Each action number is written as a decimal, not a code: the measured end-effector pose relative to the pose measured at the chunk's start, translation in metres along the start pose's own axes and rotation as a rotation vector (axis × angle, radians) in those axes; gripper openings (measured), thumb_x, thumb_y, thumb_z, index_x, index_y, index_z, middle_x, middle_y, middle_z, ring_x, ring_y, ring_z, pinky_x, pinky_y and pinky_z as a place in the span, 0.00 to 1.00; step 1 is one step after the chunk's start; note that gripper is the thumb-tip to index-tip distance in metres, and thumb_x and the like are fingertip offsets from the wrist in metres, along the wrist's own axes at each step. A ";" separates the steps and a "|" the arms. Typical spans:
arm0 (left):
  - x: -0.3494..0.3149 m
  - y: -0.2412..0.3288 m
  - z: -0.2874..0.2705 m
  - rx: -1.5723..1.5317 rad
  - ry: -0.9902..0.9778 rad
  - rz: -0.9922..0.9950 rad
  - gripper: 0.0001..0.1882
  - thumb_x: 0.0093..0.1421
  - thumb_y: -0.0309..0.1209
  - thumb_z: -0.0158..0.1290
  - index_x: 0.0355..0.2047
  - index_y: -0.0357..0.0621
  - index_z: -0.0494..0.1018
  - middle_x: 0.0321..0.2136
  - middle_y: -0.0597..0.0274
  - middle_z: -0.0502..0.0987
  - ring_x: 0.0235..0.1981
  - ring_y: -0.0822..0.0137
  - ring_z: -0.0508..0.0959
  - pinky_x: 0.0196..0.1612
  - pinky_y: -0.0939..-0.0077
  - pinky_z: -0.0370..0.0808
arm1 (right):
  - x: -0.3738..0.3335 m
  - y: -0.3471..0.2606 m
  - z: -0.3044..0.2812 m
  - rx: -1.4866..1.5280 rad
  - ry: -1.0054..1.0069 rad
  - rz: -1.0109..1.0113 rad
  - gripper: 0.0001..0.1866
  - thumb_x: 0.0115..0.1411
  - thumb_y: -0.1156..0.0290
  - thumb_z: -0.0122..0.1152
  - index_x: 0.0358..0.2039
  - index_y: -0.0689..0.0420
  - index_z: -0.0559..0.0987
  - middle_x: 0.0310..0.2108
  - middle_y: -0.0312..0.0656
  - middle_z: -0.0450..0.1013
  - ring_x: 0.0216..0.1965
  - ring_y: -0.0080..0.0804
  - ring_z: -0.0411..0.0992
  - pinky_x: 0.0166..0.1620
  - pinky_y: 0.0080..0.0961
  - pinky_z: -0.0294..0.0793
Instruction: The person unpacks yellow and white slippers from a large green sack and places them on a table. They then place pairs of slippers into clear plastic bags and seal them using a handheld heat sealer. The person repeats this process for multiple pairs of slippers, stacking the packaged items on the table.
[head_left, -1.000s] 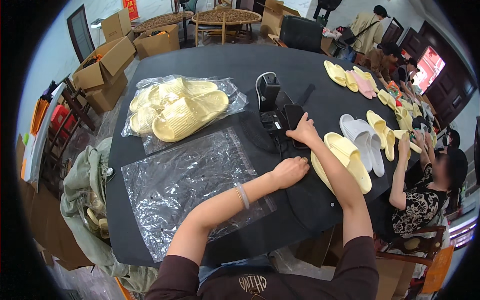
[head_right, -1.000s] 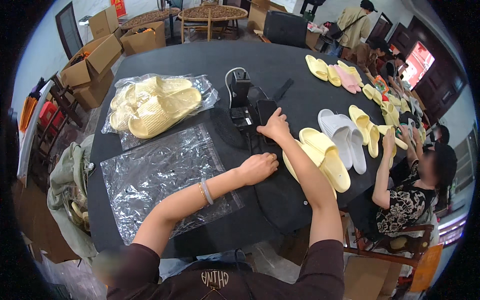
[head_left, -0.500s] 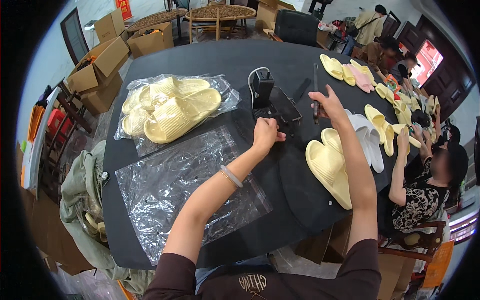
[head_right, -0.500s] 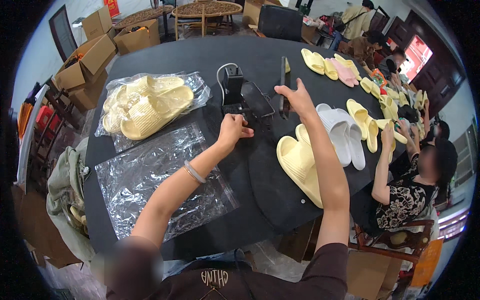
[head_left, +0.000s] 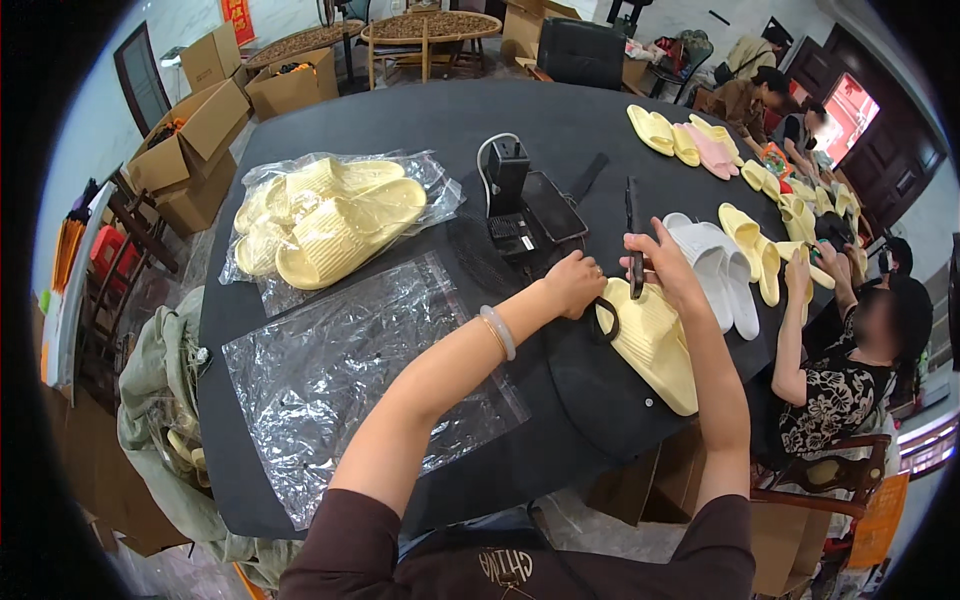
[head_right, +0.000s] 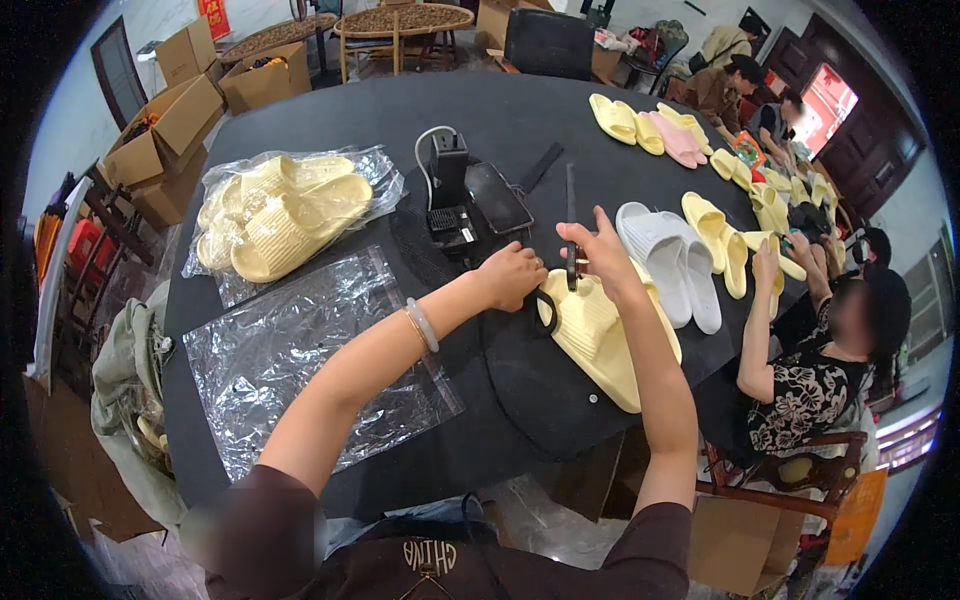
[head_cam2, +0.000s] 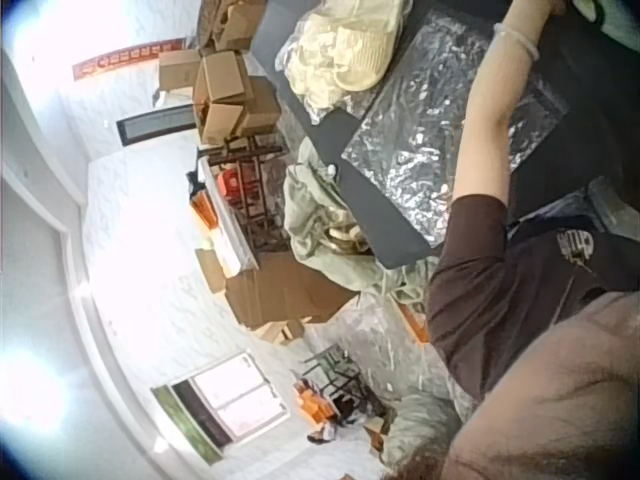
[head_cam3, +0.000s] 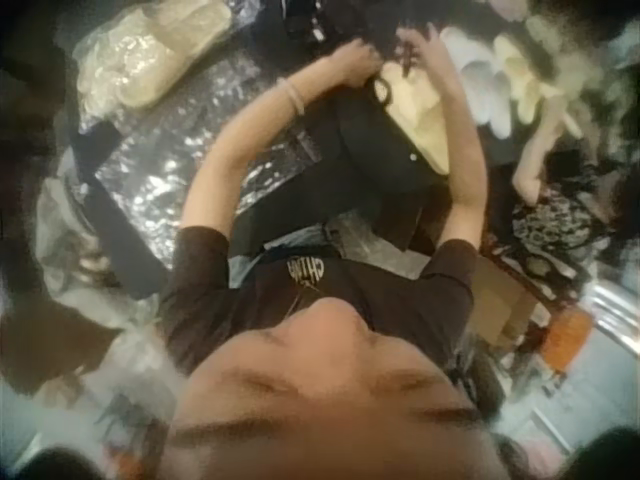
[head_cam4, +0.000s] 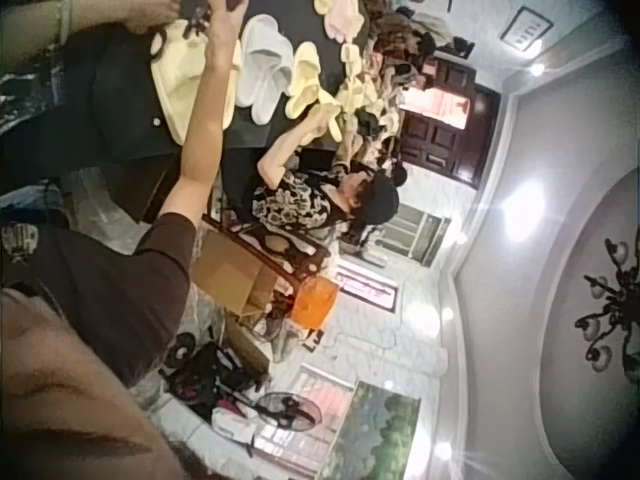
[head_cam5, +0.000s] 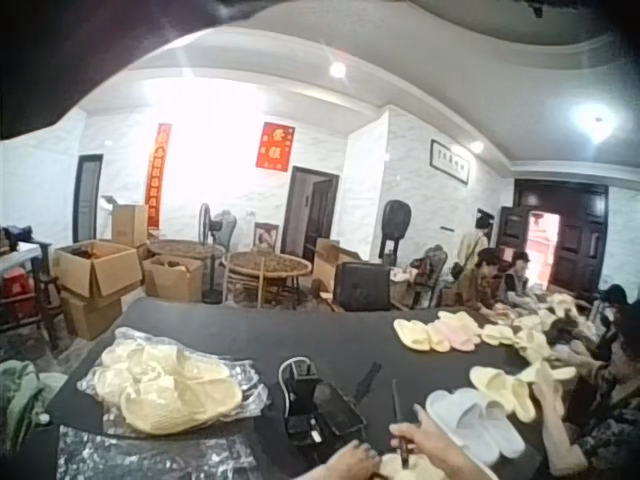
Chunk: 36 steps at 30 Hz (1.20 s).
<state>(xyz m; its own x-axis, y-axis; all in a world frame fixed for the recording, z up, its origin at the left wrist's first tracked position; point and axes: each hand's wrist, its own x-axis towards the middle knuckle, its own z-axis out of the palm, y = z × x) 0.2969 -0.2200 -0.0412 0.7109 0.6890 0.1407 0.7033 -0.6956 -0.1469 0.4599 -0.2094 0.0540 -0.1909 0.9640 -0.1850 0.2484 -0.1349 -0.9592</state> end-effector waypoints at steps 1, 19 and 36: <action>0.001 -0.002 -0.002 -0.011 0.057 0.034 0.15 0.43 0.35 0.56 0.34 0.48 0.75 0.34 0.66 0.76 0.44 0.65 0.73 0.46 0.70 0.67 | -0.002 0.002 -0.003 0.006 0.006 0.002 0.55 0.50 0.60 0.65 0.65 0.65 0.37 0.40 0.45 0.70 0.34 0.28 0.74 0.32 0.23 0.77; 0.018 -0.053 0.018 0.480 0.194 -0.886 0.24 0.55 0.39 0.50 0.49 0.41 0.71 0.52 0.55 0.66 0.53 0.57 0.61 0.51 0.62 0.56 | 0.038 0.020 0.053 -0.088 -0.076 -0.094 0.59 0.47 0.55 0.70 0.65 0.66 0.40 0.43 0.49 0.70 0.39 0.32 0.73 0.40 0.26 0.74; -0.043 -0.089 -0.017 -0.470 0.143 -0.499 0.21 0.54 0.41 0.52 0.34 0.31 0.76 0.39 0.43 0.75 0.43 0.49 0.75 0.47 0.59 0.72 | 0.103 -0.002 0.118 -0.928 0.245 -0.017 0.59 0.42 0.48 0.67 0.66 0.59 0.44 0.54 0.62 0.62 0.54 0.53 0.67 0.52 0.42 0.70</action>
<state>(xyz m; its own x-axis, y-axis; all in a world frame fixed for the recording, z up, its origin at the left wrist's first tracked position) 0.2043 -0.1912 -0.0177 0.2736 0.9379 0.2132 0.8496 -0.3396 0.4036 0.3277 -0.1372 0.0113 -0.0233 0.9995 -0.0220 0.9204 0.0129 -0.3907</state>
